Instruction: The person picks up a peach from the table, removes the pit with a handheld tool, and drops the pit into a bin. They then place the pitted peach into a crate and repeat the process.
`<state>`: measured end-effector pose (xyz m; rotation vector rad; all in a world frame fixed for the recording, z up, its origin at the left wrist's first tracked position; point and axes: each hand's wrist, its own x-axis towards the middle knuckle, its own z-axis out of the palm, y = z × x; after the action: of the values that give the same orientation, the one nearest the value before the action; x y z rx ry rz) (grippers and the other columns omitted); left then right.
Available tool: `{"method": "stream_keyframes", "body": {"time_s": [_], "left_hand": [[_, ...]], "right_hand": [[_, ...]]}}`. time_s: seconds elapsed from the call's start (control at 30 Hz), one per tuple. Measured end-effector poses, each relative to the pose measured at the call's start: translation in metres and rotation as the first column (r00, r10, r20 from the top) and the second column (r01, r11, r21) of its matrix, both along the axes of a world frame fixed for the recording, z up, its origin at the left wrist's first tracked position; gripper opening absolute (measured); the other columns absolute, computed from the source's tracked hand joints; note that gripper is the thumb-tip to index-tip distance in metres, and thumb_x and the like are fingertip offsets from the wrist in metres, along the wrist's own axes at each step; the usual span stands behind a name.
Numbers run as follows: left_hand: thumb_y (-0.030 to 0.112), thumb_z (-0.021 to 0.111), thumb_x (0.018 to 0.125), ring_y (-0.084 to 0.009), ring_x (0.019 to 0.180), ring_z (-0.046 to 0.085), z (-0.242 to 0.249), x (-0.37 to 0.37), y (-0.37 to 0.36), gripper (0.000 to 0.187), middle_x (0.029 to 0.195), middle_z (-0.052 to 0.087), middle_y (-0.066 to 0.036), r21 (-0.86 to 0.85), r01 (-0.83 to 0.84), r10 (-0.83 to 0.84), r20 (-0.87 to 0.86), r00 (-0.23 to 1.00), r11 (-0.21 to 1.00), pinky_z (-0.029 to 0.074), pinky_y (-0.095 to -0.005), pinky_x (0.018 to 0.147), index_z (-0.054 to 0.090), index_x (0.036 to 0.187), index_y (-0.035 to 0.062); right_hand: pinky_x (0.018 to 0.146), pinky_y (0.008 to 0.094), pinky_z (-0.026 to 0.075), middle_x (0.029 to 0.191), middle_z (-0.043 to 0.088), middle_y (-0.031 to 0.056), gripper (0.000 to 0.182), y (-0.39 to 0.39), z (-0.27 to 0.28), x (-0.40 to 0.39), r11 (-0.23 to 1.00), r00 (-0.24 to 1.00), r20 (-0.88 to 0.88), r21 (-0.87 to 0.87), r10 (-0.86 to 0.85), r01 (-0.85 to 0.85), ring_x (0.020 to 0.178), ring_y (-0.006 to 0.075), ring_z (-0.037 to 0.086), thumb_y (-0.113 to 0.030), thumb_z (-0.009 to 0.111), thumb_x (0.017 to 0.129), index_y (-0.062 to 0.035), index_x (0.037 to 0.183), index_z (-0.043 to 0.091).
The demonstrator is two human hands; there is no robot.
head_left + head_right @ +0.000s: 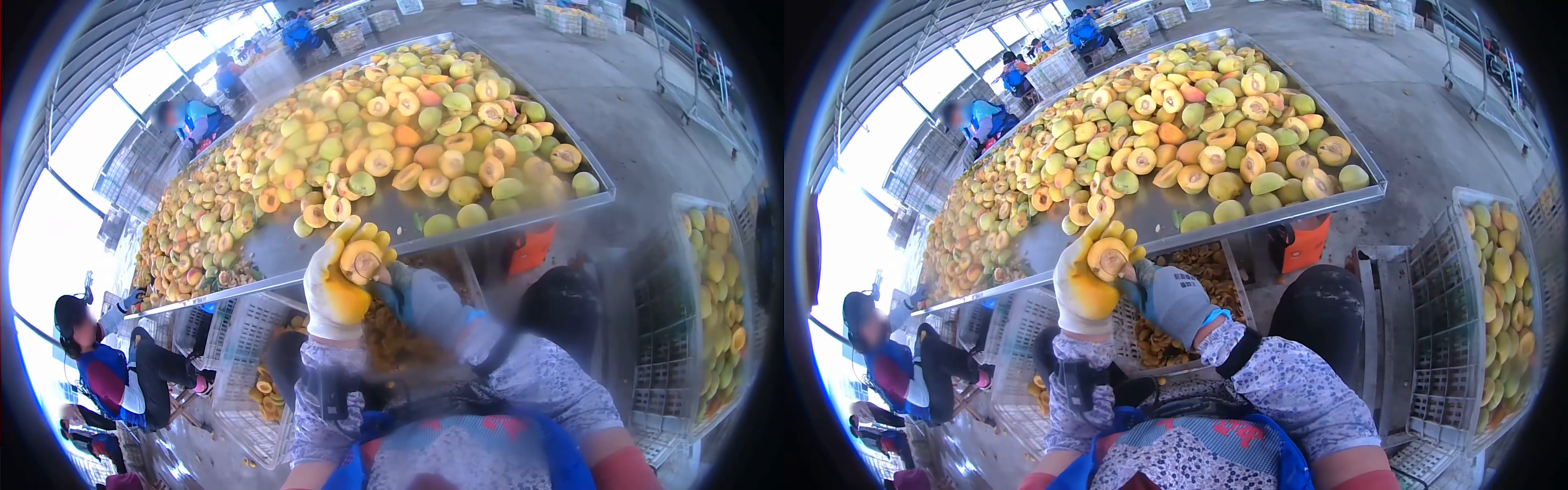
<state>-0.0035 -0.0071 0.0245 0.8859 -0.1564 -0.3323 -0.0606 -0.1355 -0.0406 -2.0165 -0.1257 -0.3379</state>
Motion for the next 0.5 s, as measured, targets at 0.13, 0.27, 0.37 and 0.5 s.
{"method": "stream_keyframes", "body": {"time_s": [0.13,0.27,0.37,0.5], "left_hand": [[0.032,0.058,0.102,-0.031,0.099,0.07,0.006,-0.009,-0.003,0.044,0.113,0.065,-0.014,0.237,-0.11,0.094,0.078,0.992,0.965,0.06,-0.0442,0.085,0.06,0.132,0.0007],[0.036,0.052,0.105,-0.0263,0.092,0.07,0.004,-0.009,-0.003,0.045,0.106,0.066,-0.01,0.357,-0.156,0.121,0.117,0.986,0.921,0.061,-0.0397,0.08,0.063,0.13,-0.0001],[0.034,0.056,0.103,-0.0248,0.089,0.07,0.003,-0.014,-0.005,0.041,0.103,0.066,-0.011,0.358,-0.214,0.155,0.184,0.97,0.909,0.06,-0.0371,0.075,0.064,0.127,0.0015],[0.034,0.053,0.105,-0.0229,0.091,0.068,-0.01,-0.018,-0.006,0.044,0.103,0.065,-0.009,0.225,-0.256,0.24,0.094,0.966,0.94,0.06,-0.0363,0.079,0.063,0.131,0.0001]], "right_hand": [[0.069,0.0573,0.051,0.088,0.07,0.0245,0.043,0.004,-0.001,-0.004,0.998,0.998,0.045,0.024,0.054,-0.055,0.081,0.0484,0.065,-0.047,0.054,0.103,-0.0073,0.115,0.065],[0.07,0.0558,0.051,0.09,0.07,0.0252,0.043,0.009,0.002,-0.008,0.986,0.994,-0.005,0.12,0.113,-0.112,0.085,0.0487,0.065,-0.047,0.053,0.103,-0.007,0.116,0.065],[0.073,0.0541,0.052,0.093,0.07,0.0257,0.043,0.018,0.002,-0.012,0.946,0.987,-0.005,0.285,0.162,-0.154,0.088,0.0486,0.065,-0.047,0.052,0.103,-0.0082,0.117,0.065],[0.075,0.0526,0.052,0.096,0.07,0.0261,0.044,0.018,-0.001,-0.013,0.947,0.986,-0.019,0.282,0.166,-0.154,0.09,0.0473,0.066,-0.048,0.052,0.103,-0.0087,0.117,0.065]]}}
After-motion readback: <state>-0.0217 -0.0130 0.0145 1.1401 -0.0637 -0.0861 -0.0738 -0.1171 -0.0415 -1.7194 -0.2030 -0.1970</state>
